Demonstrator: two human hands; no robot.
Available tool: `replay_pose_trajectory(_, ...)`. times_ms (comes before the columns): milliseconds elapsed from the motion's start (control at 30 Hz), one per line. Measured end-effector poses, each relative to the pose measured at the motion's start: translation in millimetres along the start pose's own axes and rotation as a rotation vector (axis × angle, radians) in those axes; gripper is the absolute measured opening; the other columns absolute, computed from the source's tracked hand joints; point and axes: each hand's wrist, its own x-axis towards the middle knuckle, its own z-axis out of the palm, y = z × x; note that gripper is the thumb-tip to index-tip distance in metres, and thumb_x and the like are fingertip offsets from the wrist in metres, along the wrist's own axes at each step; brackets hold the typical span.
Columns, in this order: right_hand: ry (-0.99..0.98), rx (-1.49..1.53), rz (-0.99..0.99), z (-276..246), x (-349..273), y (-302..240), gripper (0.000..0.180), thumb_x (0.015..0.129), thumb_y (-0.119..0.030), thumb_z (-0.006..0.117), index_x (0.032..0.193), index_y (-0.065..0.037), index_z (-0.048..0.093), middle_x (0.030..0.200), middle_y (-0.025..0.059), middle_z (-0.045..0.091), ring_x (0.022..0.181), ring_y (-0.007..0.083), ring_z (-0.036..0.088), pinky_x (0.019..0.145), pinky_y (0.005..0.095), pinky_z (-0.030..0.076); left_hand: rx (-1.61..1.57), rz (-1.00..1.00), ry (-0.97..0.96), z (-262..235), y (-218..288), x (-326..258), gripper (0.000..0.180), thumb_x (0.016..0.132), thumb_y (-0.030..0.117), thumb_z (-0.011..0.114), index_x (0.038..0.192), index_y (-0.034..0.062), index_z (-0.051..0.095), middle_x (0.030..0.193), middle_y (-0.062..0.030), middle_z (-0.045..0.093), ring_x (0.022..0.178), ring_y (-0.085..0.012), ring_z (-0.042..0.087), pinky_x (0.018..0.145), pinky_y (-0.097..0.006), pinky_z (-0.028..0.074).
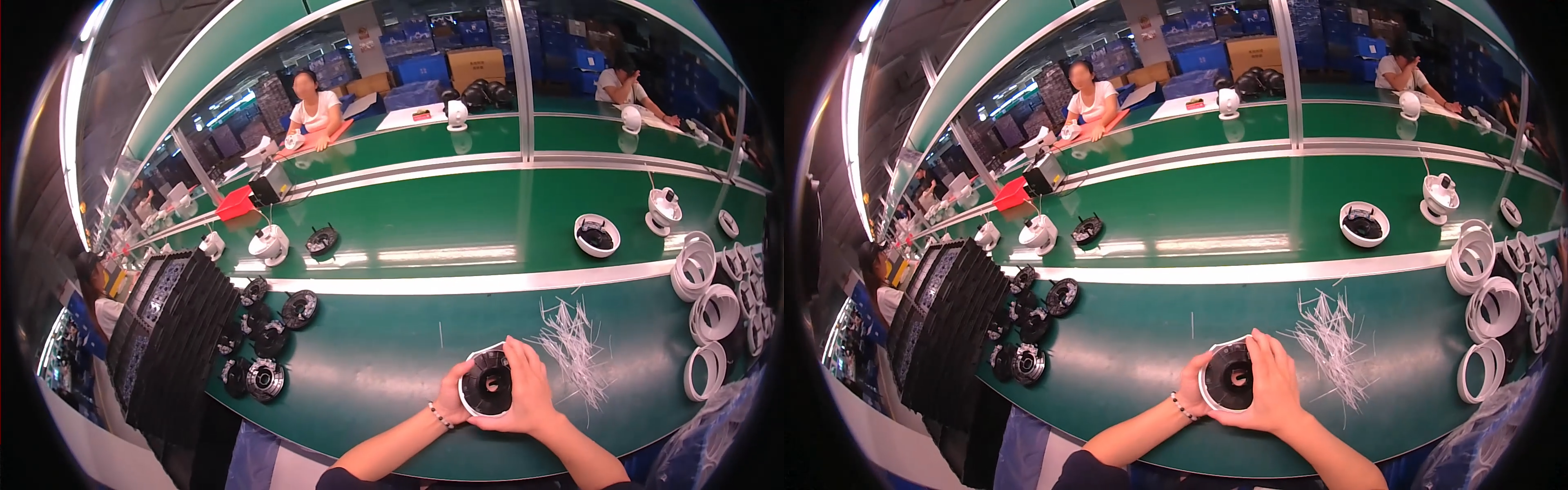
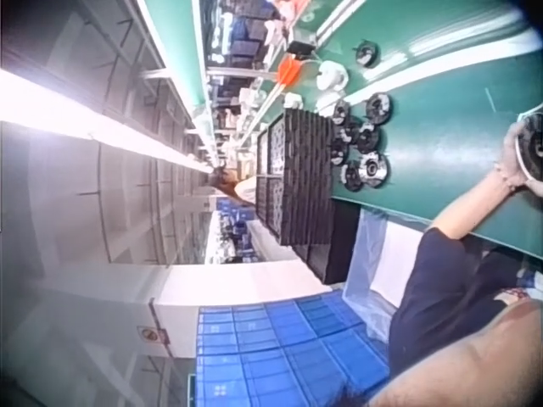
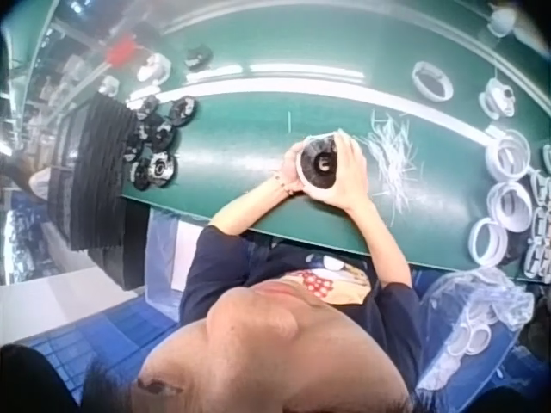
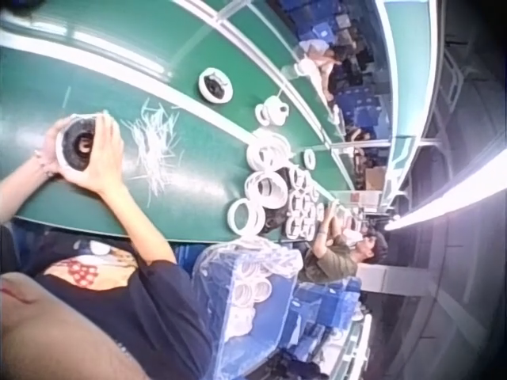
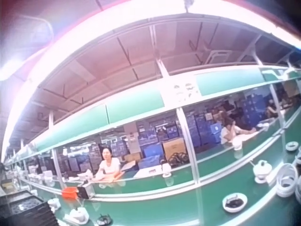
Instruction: Assembling electronic components into circular plastic light housing frames at an assembly line.
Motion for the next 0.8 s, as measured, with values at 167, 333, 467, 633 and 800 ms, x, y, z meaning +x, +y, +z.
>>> replay_pose_trajectory(167,0.051,0.072,0.169,2.1,-5.3,-2.8,0.109,0.044,-0.044,0.075,0.124,0.005,0.020,0.118,0.0231,0.035,0.111,0.0364,0.034,0.085,0.0443,0.031,-0.119,0.063,0.104,20.1,-4.6,3.0,0.044,0.074,0.026,0.047,0.111,0.0007,0.046,0.106,-0.0139,0.054,0.095,-0.0242,0.054,0.085,-0.036,0.043)
replay_pose_trajectory(333,0.076,0.050,0.100,4.1,-12.2,4.6,0.110,0.045,-0.043,0.077,0.126,0.003,0.018,0.122,0.0210,0.033,0.115,0.0386,0.029,0.089,0.0463,0.028,-0.136,0.135,0.069,25.0,-3.8,6.0,0.042,0.077,0.027,0.044,0.110,0.0009,0.047,0.105,-0.0133,0.054,0.095,-0.0244,0.053,0.084,-0.038,0.044)
replay_pose_trajectory(467,0.096,0.100,-0.142,-6.8,-18.9,14.9,0.092,0.052,-0.030,0.078,0.124,-0.003,0.027,0.125,0.0175,0.034,0.115,0.0398,0.030,0.095,0.0488,0.025,-0.072,0.027,0.097,15.9,8.2,11.2,0.045,0.081,0.034,0.038,0.110,0.0013,0.047,0.106,-0.0128,0.054,0.094,-0.0243,0.054,0.084,-0.038,0.044)
replay_pose_trajectory(633,0.065,0.080,-0.336,-6.7,-12.3,13.9,0.035,0.054,-0.004,0.065,0.088,-0.005,0.059,0.095,0.0083,0.059,0.094,0.0278,0.054,0.089,0.0445,0.035,-0.042,-0.110,0.167,-3.4,23.6,-11.4,0.045,0.084,0.036,0.036,0.109,0.0007,0.048,0.108,-0.0154,0.053,0.095,-0.0242,0.055,0.089,-0.037,0.040)
replay_pose_trajectory(800,0.116,-0.014,-0.365,-21.2,-35.5,34.6,0.027,0.073,-0.013,0.057,0.095,0.003,0.054,0.095,0.0185,0.057,0.090,0.0364,0.054,0.083,0.0440,0.041,0.160,-0.270,0.099,-9.0,4.8,31.7,0.040,0.077,0.048,0.041,0.092,0.0130,0.055,0.089,-0.0086,0.060,0.078,-0.0231,0.058,0.065,-0.046,0.047)
